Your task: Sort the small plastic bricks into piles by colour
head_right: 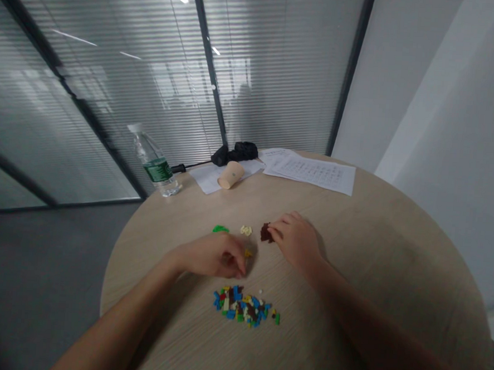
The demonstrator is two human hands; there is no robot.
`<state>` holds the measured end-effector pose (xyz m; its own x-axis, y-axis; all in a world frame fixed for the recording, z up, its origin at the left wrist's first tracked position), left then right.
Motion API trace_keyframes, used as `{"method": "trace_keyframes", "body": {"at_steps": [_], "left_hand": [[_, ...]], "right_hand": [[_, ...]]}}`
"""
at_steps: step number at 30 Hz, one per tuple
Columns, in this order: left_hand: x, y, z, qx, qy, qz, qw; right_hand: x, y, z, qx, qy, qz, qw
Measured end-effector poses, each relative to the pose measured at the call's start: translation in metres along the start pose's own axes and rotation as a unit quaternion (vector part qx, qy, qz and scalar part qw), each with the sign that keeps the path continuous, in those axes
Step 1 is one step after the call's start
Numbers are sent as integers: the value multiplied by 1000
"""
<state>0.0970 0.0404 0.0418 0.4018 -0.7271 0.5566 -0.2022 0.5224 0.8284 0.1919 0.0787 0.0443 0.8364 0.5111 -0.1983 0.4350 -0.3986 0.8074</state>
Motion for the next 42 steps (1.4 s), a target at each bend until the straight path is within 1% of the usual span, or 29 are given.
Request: {"method": "trace_keyframes", "body": {"at_steps": [3,6,9,13,19,24,28,30,31,32,34,35,36,38,40,42], "left_hand": [[1,-8,0,-20,-6,27,999],[4,-11,-1,-22,-14,37,999],[5,-13,-1,-35,-16,24,999],[5,-17,-1,-56,-23,1,998],[7,-17,-2,-49,-30,-13,998],[9,-12,-2,-30,-17,-14,999],[13,-10,-3,-21,-27,-16,999],[13,-11,-3,-23,-29,-16,999],[12,-12,-3,-24,-26,-15,999],[10,-13,-4,-25,-24,-15,999],[9,-13,-3,-25,-22,-18,999],[8,-12,-3,-22,-21,-21,999],[7,-11,-3,-17,-19,-25,999],[5,-6,-2,-3,-10,-39,999],[2,0,-2,13,3,-61,998],[-1,6,-1,29,14,-84,996]], "right_hand": [[-1,9,0,17,-9,-11,1000],[-4,17,1,30,-7,-18,999],[-7,21,3,37,-3,-23,999],[-10,22,4,35,3,-25,999],[-13,22,4,37,14,-32,999],[-18,22,5,44,19,-43,998],[-18,23,5,35,15,-64,997],[-23,22,6,-4,32,-108,994],[-28,19,7,-43,48,-141,988],[-35,15,10,-90,67,-178,978],[-52,4,21,-202,100,-240,944],[-58,2,26,-230,107,-260,932],[-63,1,29,-247,111,-274,923],[-69,-1,34,-263,116,-295,911],[-72,-4,37,-273,117,-307,904],[-73,-7,37,-278,108,-308,903]]}}
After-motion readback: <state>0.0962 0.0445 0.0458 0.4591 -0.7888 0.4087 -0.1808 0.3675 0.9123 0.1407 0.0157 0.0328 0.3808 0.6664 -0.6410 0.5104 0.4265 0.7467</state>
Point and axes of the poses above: each hand's wrist, its own z-axis away from the middle knuckle, its own y-axis out of the back of the hand, x = y × z, the point moved 10 cm from there along -z, towards the middle knuckle, and after that the axes turned 1 degree about z, right-handed, at the moved point
